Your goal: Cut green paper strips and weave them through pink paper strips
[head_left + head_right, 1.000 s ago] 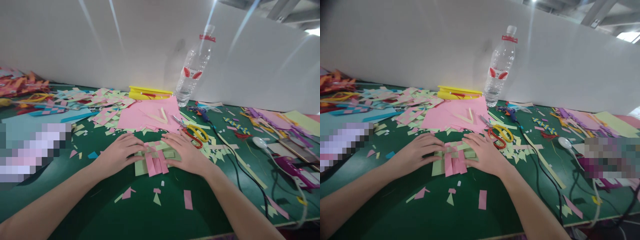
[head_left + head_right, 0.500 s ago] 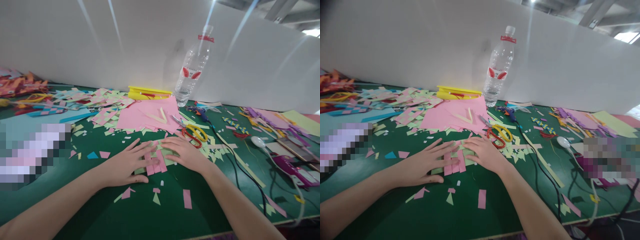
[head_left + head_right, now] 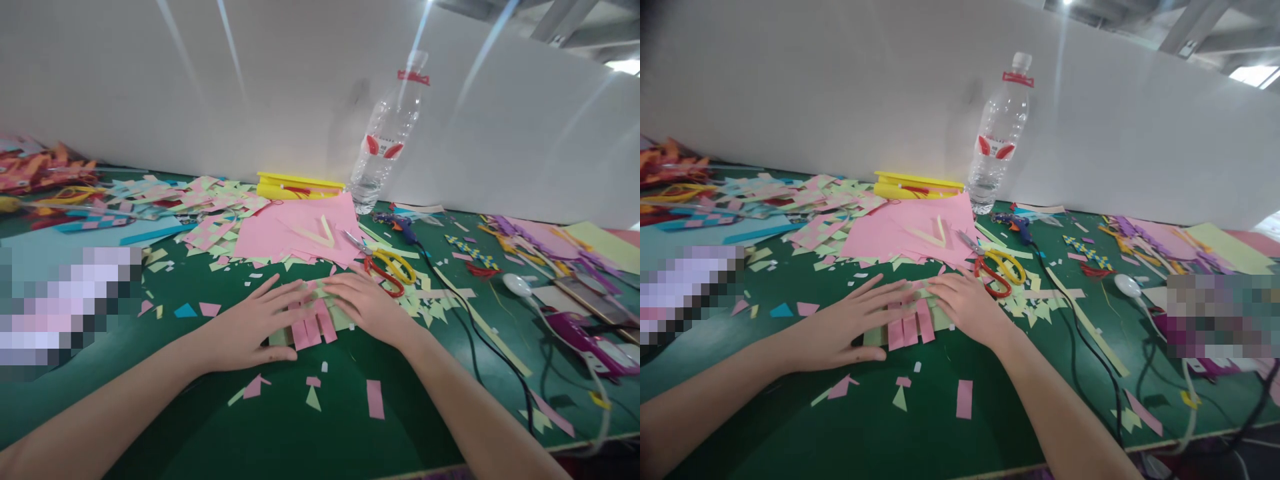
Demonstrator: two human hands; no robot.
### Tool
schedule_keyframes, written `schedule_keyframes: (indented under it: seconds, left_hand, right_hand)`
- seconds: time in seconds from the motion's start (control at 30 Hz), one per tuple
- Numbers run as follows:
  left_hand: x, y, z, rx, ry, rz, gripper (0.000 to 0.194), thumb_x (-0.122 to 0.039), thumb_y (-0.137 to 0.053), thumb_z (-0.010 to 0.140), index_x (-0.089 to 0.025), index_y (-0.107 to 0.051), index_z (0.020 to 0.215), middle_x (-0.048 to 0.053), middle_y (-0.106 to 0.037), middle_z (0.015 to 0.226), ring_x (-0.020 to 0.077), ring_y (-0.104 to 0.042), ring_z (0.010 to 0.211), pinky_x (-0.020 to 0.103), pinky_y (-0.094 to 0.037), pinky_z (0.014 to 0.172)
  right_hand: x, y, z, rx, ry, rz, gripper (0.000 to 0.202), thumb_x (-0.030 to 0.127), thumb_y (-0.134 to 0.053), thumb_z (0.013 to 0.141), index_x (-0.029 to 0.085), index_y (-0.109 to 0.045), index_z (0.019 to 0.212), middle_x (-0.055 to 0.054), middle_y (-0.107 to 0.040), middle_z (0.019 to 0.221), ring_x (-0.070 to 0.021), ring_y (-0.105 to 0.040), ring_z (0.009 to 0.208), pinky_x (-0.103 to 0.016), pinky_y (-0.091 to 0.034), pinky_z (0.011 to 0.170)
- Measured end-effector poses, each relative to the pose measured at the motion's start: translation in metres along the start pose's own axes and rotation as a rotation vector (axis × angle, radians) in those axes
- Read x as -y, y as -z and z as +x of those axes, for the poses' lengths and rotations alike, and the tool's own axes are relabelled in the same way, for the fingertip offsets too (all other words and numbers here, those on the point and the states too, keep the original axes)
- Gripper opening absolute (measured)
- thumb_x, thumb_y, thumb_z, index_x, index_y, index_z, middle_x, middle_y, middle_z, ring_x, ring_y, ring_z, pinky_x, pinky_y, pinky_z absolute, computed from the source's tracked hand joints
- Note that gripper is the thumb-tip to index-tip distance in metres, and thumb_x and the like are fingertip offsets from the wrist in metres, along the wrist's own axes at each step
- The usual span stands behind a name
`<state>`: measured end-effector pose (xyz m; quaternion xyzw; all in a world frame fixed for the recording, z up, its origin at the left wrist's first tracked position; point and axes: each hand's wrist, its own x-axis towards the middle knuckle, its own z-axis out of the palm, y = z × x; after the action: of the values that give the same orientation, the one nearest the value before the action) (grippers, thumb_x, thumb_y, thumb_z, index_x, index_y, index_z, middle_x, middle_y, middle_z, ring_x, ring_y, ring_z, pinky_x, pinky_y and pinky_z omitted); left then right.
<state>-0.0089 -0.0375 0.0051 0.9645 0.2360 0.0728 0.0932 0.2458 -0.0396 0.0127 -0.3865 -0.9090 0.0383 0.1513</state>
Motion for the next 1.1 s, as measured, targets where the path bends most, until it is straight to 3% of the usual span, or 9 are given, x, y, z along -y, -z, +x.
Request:
schedule_keyframes:
  seconds: [0.17, 0.23, 0.4, 0.57, 0.77, 0.97, 1.1]
  left_hand:
    - [0.008, 0.003, -0.001, -0.249, 0.165, 0.027, 0.033, -0.037, -0.036, 0.095, -0.024, -0.050, 0.123, 0.004, -0.058, 0.124, 0.0197, -0.047, 0.119, 0.041, -0.023, 0.108]
    - [0.011, 0.004, -0.001, -0.306, 0.226, 0.053, 0.027, -0.034, -0.039, 0.094, -0.021, -0.057, 0.110, 0.004, -0.065, 0.108, 0.0195, -0.056, 0.105, 0.041, -0.030, 0.103]
    - [0.013, 0.002, -0.001, -0.320, 0.307, 0.091, 0.021, -0.029, -0.042, 0.091, -0.020, -0.058, 0.101, 0.004, -0.067, 0.090, 0.0200, -0.058, 0.089, 0.038, -0.040, 0.086]
    - [0.011, 0.002, -0.001, -0.327, 0.266, 0.062, 0.020, -0.032, -0.047, 0.090, -0.021, -0.062, 0.096, 0.001, -0.069, 0.088, 0.0189, -0.061, 0.086, 0.039, -0.036, 0.091]
    - [0.010, 0.001, 0.001, -0.344, 0.268, 0.025, 0.021, -0.035, -0.047, 0.090, -0.023, -0.064, 0.095, 0.000, -0.070, 0.090, 0.0186, -0.062, 0.087, 0.039, -0.034, 0.092]
    - [0.010, 0.000, 0.002, -0.327, 0.263, 0.015, 0.019, -0.034, -0.048, 0.090, -0.024, -0.065, 0.093, -0.001, -0.069, 0.091, 0.0179, -0.061, 0.089, 0.039, -0.030, 0.094]
    - [0.010, -0.002, 0.003, -0.339, 0.233, 0.023, 0.022, -0.033, -0.046, 0.092, -0.024, -0.066, 0.091, -0.001, -0.069, 0.091, 0.0171, -0.061, 0.089, 0.038, -0.030, 0.094]
  right_hand:
    - [0.004, 0.004, -0.002, -0.091, 0.038, 0.023, 0.025, 0.021, -0.043, 0.091, 0.020, -0.059, 0.110, -0.005, -0.062, 0.117, -0.0190, -0.054, 0.110, -0.044, -0.037, 0.102]
    - [0.005, 0.004, -0.002, -0.088, 0.070, 0.039, 0.023, 0.023, -0.045, 0.091, 0.020, -0.061, 0.107, -0.005, -0.061, 0.117, -0.0188, -0.054, 0.110, -0.042, -0.038, 0.100]
    - [0.005, 0.001, -0.003, -0.055, 0.074, 0.057, 0.019, 0.024, -0.049, 0.089, 0.020, -0.063, 0.101, -0.006, -0.064, 0.110, -0.0197, -0.055, 0.105, -0.040, -0.044, 0.092]
    - [0.004, -0.001, -0.002, -0.034, 0.058, 0.057, 0.021, 0.026, -0.048, 0.089, 0.020, -0.062, 0.104, -0.006, -0.063, 0.111, -0.0209, -0.054, 0.108, -0.040, -0.044, 0.092]
    - [0.005, -0.002, -0.002, -0.005, -0.056, 0.053, 0.047, 0.039, -0.046, 0.090, 0.019, -0.042, 0.132, -0.008, -0.049, 0.135, -0.0230, -0.041, 0.126, -0.045, -0.034, 0.105]
    - [0.007, -0.004, 0.000, 0.139, -0.029, 0.050, 0.057, 0.050, -0.039, 0.090, 0.025, -0.029, 0.140, -0.003, -0.037, 0.144, -0.0213, -0.030, 0.134, -0.046, -0.023, 0.112]
    - [0.009, -0.005, 0.001, 0.145, -0.017, 0.005, 0.060, 0.055, -0.035, 0.089, 0.025, -0.029, 0.141, -0.004, -0.029, 0.148, -0.0228, -0.023, 0.137, -0.048, -0.018, 0.113]
